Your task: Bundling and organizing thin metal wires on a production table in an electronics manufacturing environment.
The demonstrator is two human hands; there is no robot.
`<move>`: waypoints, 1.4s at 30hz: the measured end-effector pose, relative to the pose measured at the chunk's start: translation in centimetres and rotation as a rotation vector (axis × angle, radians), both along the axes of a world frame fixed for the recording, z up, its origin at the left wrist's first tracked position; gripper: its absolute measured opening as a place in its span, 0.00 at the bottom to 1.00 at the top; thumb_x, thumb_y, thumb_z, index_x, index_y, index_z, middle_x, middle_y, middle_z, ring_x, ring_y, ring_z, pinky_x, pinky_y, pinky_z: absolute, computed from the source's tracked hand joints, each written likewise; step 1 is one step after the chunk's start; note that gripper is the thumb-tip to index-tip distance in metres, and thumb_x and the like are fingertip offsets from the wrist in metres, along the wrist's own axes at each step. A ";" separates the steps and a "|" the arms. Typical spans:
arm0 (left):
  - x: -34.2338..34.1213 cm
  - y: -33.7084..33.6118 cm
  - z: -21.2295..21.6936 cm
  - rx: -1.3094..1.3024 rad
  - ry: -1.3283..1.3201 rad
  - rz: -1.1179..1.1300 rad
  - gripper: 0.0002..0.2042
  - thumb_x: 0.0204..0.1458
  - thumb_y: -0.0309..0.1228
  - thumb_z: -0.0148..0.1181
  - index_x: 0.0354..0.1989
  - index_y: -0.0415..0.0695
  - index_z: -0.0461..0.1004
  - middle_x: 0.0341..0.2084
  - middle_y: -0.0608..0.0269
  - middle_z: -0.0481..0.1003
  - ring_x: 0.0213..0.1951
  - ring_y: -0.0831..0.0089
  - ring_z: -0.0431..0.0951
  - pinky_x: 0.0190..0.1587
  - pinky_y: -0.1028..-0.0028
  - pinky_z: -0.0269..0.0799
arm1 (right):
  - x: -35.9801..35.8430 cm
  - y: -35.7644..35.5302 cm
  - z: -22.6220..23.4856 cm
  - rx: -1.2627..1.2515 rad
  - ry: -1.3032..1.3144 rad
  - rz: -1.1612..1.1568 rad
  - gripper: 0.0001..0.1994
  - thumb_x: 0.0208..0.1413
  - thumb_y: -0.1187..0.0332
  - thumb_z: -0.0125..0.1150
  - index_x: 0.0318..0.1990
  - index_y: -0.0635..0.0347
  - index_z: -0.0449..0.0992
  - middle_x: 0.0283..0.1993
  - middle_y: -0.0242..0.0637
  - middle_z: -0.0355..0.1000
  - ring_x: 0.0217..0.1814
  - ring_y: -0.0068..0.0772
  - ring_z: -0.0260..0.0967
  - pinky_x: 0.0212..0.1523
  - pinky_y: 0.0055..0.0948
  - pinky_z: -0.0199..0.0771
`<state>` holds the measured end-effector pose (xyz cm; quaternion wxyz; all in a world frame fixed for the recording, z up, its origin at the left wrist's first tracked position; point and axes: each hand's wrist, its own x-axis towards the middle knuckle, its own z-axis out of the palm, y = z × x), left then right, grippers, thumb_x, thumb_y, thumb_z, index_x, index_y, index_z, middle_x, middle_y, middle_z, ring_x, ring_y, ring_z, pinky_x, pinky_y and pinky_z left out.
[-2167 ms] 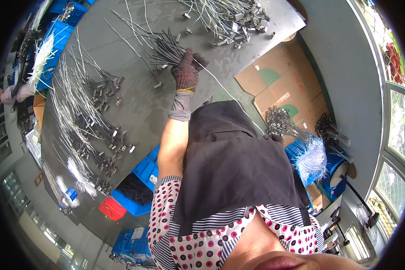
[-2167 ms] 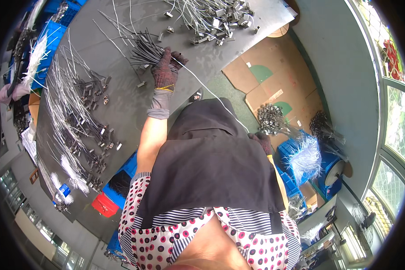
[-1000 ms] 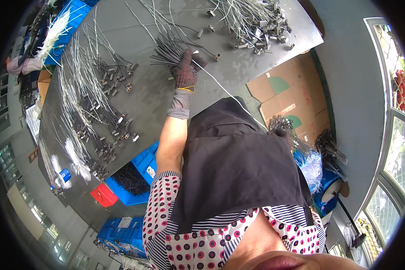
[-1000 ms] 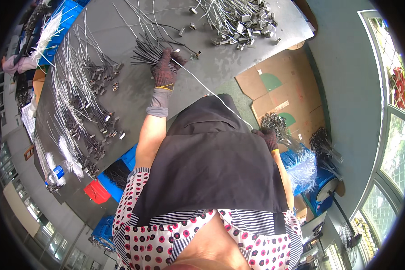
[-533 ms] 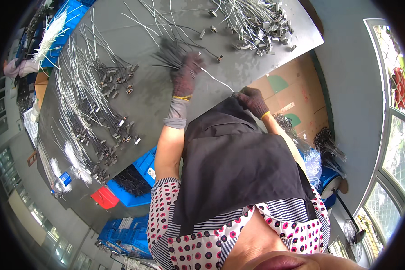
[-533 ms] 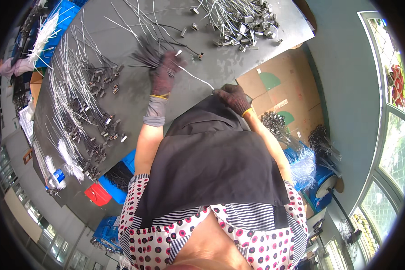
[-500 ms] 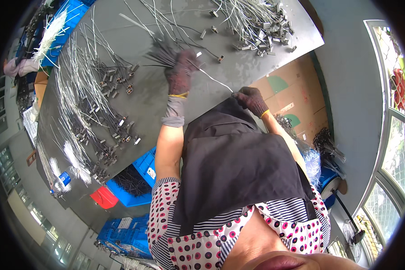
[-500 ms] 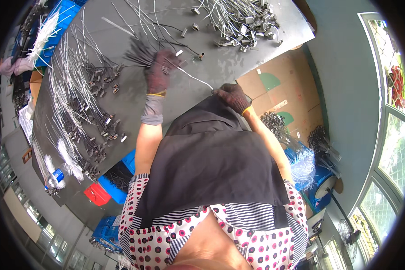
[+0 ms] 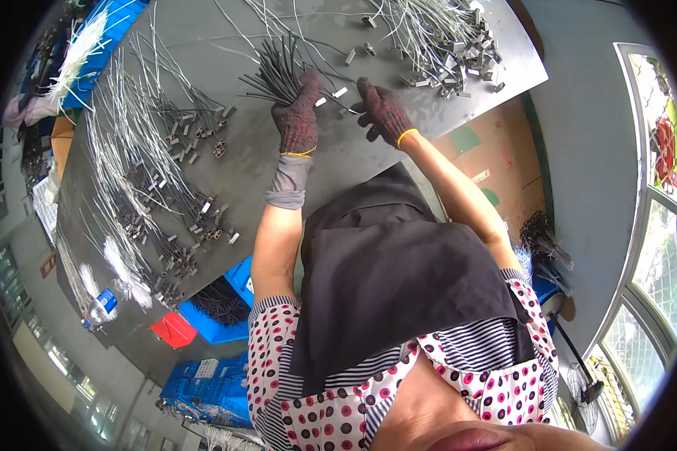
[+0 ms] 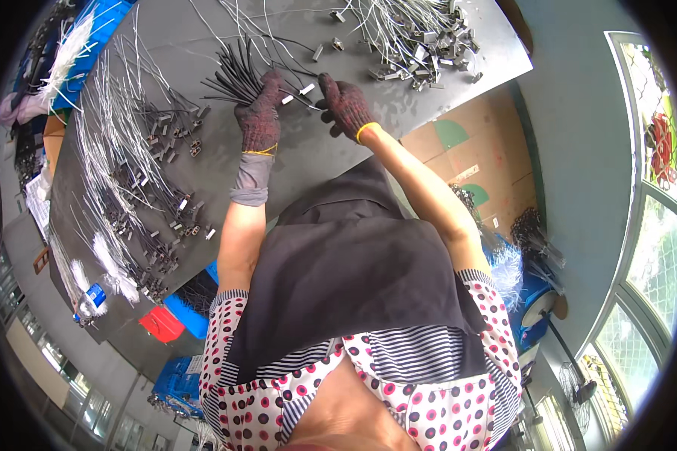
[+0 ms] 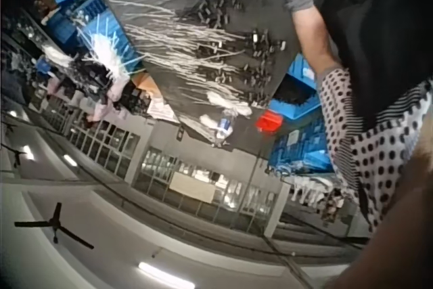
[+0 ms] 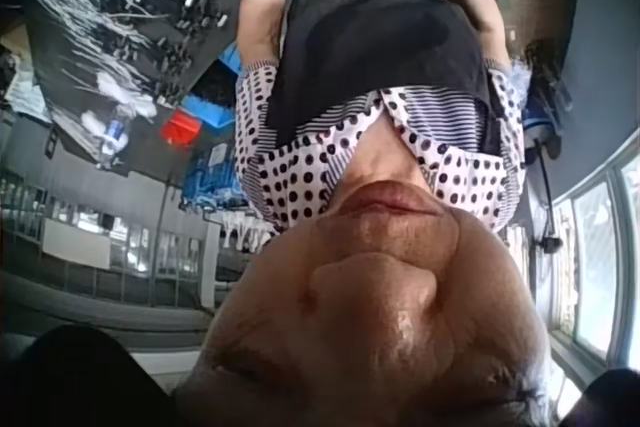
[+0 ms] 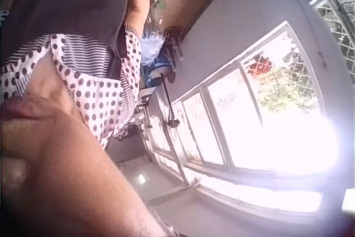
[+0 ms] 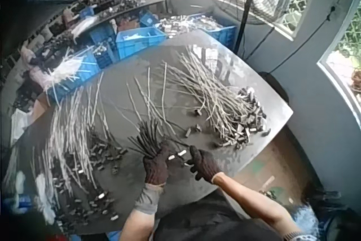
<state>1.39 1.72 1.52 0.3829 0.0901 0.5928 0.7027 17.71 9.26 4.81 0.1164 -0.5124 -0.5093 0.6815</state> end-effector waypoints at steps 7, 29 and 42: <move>0.2 -0.3 0.2 -0.014 0.081 -0.076 0.10 0.54 0.30 0.70 0.41 0.37 0.84 0.37 0.65 0.83 0.36 0.77 0.79 0.44 0.75 0.73 | -2.3 0.6 -0.8 -0.125 0.064 0.051 0.42 0.61 0.32 0.47 0.50 0.75 0.73 0.45 0.52 0.79 0.36 0.40 0.80 0.25 0.41 0.83; 0.7 -1.3 -2.5 -0.347 0.259 -0.225 0.10 0.53 0.34 0.70 0.31 0.38 0.83 0.27 0.65 0.82 0.28 0.75 0.79 0.34 0.72 0.74 | 0.0 2.5 -4.2 0.866 -0.577 0.191 0.21 0.61 0.51 0.56 0.44 0.62 0.79 0.40 0.56 0.78 0.46 0.59 0.76 0.47 0.48 0.75; -1.1 -2.3 -3.4 -0.555 0.768 -0.098 0.23 0.52 0.54 0.66 0.36 0.43 0.83 0.29 0.53 0.83 0.36 0.51 0.83 0.40 0.59 0.76 | -3.1 4.4 -7.0 1.023 -0.576 0.456 0.10 0.54 0.64 0.59 0.40 0.58 0.79 0.42 0.56 0.76 0.44 0.62 0.76 0.42 0.53 0.76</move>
